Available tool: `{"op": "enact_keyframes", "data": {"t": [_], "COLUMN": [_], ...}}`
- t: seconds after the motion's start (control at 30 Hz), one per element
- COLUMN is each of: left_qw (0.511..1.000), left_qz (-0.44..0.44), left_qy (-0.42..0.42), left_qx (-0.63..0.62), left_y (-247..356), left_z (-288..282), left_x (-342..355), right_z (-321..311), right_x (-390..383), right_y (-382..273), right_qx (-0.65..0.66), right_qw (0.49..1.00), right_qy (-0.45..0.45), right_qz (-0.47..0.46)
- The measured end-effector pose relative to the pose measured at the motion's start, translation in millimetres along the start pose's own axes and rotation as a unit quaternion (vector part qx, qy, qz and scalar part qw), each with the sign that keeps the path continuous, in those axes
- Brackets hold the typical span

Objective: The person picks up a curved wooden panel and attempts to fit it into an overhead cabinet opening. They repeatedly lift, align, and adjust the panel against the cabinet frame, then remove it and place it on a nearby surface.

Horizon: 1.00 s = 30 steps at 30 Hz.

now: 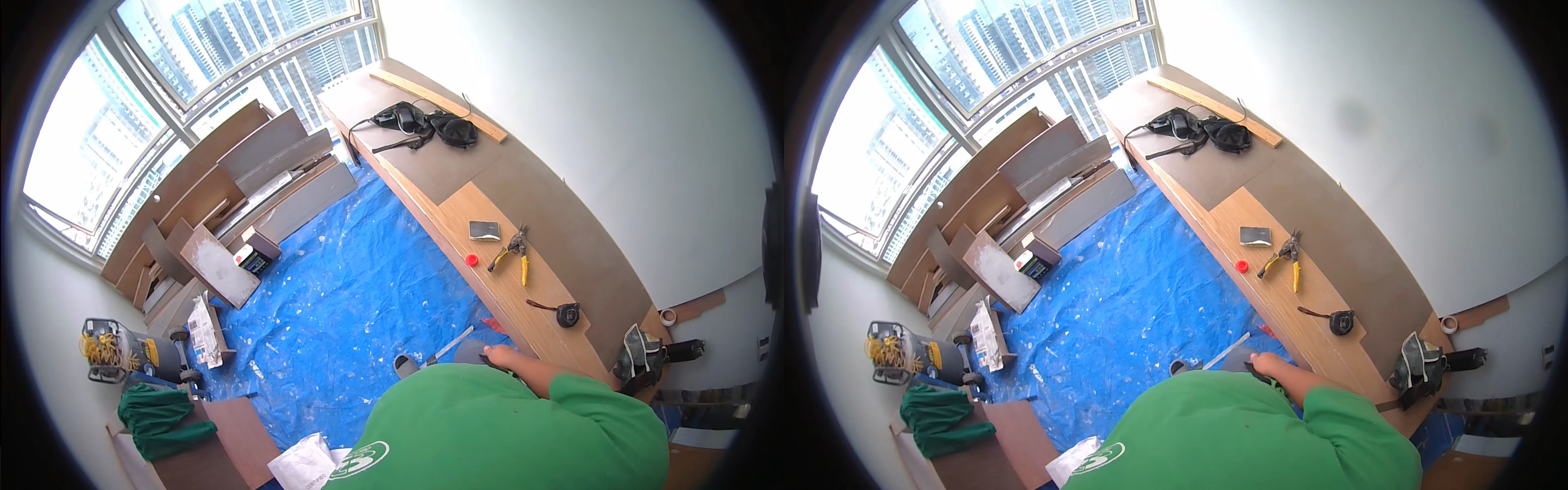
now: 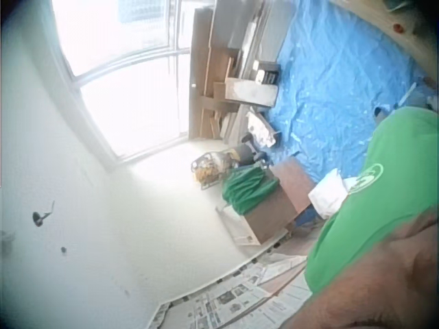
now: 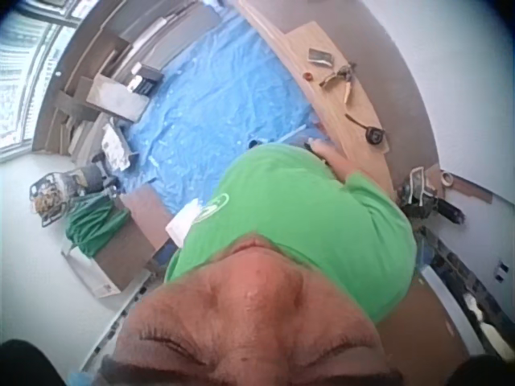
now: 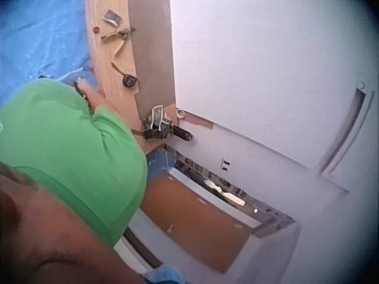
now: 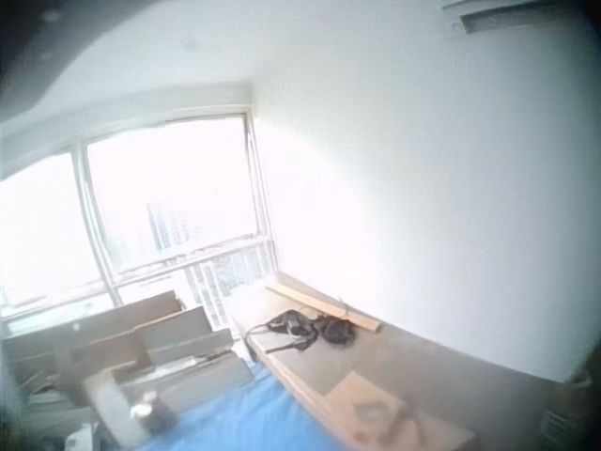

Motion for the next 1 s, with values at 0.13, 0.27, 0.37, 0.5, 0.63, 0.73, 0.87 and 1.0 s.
{"op": "enact_keyframes", "data": {"t": [0.13, 0.27, 0.37, 0.5, 0.63, 0.73, 0.87, 1.0], "left_qw": [1.0, 0.998, 0.995, 0.992, 0.976, 0.979, 0.994, 0.993], "left_qz": [0.005, 0.027, 0.04, 0.037, 0.071, 0.067, 0.07, 0.059], "left_qy": [-0.004, 0.036, 0.076, 0.116, 0.155, 0.134, 0.05, -0.045], "left_qx": [-0.009, -0.042, -0.058, -0.033, 0.136, 0.136, 0.064, -0.088], "left_y": [34.0, 80.6, 127.9, 166.2, 208.3, 268.3, 450.5, 579.1], "left_z": [-55.7, -122.4, -172.6, -234.6, -271.2, -284.4, -322.8, -368.0], "left_x": [51.4, 113.7, 159.4, 212.7, 262.3, 290.1, 323.5, 466.6], "right_z": [-49.9, -91.6, -130.9, -208.3, -287.1, -319.1, -356.0, -366.3], "right_x": [26.0, 83.5, 151.6, 226.7, 253.1, 278.1, 289.3, 298.9], "right_y": [-41.6, -78.7, -118.2, -154.8, -176.9, -181.3, -190.4, -209.6], "right_qx": [0.013, -0.031, -0.057, -0.087, 0.136, 0.311, 0.345, 0.396], "right_qw": [0.996, 0.999, 0.998, 0.993, 0.985, 0.947, 0.938, 0.912], "right_qy": [0.084, -0.008, 0.007, 0.025, 0.024, -0.012, 0.02, 0.023], "right_qz": [0.04, -0.04, -0.036, -0.075, -0.101, -0.075, 0.009, 0.104]}}
Point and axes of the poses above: each hand's wrist, its own x-axis towards the middle knuckle, its own z-axis out of the palm, y = z × x, the point moved 1 cm from there along x, towards the middle knuckle, and after that the axes turned 10 degrees about -x, right-handed, at the moved point
